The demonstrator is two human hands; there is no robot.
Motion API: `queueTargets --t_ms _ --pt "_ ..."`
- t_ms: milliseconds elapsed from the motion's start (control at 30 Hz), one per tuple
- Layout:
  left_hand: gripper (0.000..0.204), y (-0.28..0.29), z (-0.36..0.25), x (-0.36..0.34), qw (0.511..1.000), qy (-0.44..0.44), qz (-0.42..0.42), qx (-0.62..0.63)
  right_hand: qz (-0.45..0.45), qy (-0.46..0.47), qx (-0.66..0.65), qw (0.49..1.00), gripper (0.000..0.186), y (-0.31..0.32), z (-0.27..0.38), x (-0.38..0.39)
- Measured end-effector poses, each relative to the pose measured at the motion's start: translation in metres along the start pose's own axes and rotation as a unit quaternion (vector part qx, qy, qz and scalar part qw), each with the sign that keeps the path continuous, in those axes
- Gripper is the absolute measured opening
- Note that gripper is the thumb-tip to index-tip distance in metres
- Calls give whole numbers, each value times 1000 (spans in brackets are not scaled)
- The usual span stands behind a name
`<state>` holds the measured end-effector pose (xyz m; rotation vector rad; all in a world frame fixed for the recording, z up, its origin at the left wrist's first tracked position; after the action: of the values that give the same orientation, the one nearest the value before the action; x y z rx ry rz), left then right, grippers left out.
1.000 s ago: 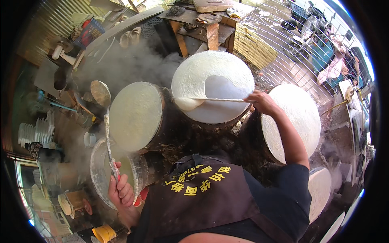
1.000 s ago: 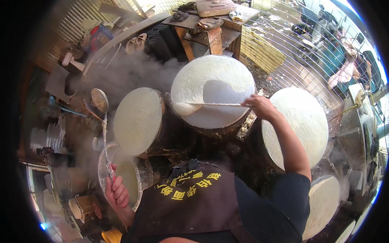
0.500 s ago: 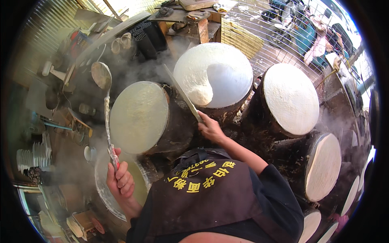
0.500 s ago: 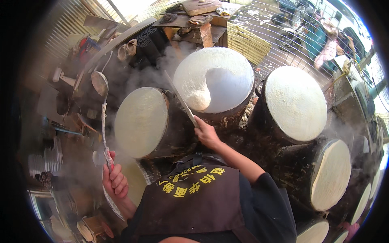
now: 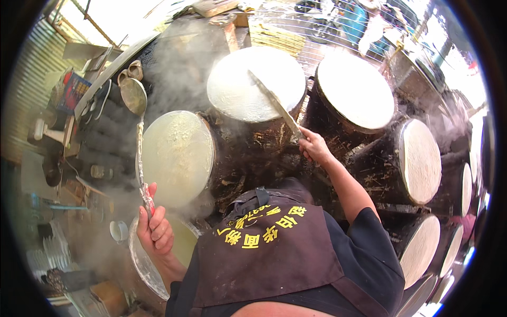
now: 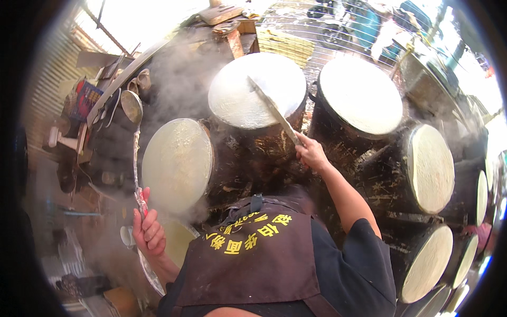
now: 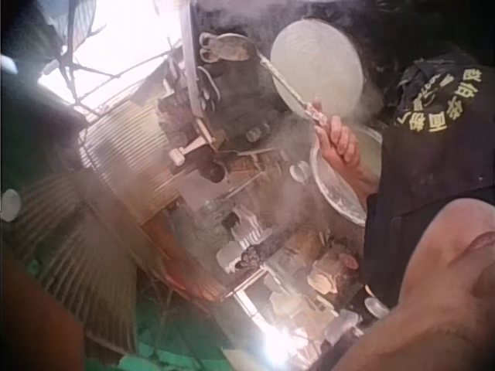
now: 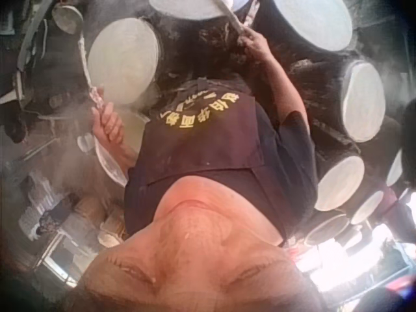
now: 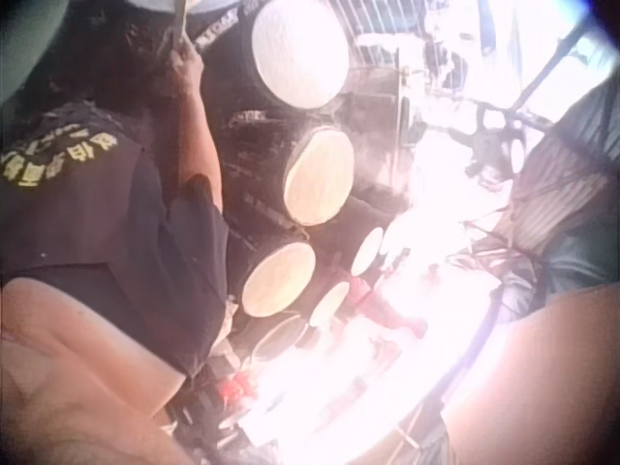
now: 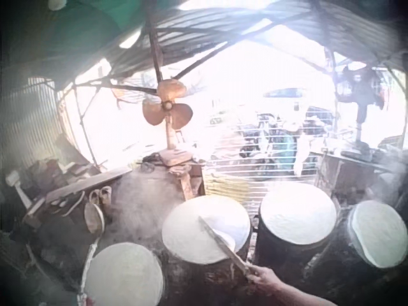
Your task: The person ladles batter from a large metal bowl onto several hot round griddles, spreads it into thin circular crepes using a wooden spreader, and removes the cooked crepes with a metal spatula. The person stacks the finished crepes on a nearby tray.
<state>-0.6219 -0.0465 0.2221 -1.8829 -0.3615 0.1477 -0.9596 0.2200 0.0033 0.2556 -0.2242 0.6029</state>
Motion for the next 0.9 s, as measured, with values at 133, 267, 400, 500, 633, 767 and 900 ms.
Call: queueTargets --t_ms 133,267,400,500,633,767,900 --pt "56 -12 6 -9 999 30 17 -2 -115 52 80 989 49 14 14 -15" --pt "55 -19 16 -11 999 42 24 8 -56 183 229 954 45 -37 38 3" --pt "56 -26 24 -12 999 42 0 7 -33 195 187 962 41 -11 36 17" --pt "57 -33 29 -15 999 36 -21 -1 -25 196 257 946 37 26 47 -2" --pt "57 -43 50 -29 999 31 -27 -3 -61 230 251 938 36 51 62 -36" --pt "57 -47 66 -44 999 20 -44 -21 -82 184 255 946 44 61 65 -68" --pt "56 -53 73 -52 998 16 -58 -30 36 276 287 917 43 32 57 -43"
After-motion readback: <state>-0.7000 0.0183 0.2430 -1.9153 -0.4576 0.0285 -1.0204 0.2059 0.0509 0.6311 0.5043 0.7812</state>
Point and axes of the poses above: each hand's wrist, its own x-axis away from the middle knuckle, its own y-axis out of the back of the hand, z = x × y, the point moved 10 cm from there along -x, towards the middle knuckle
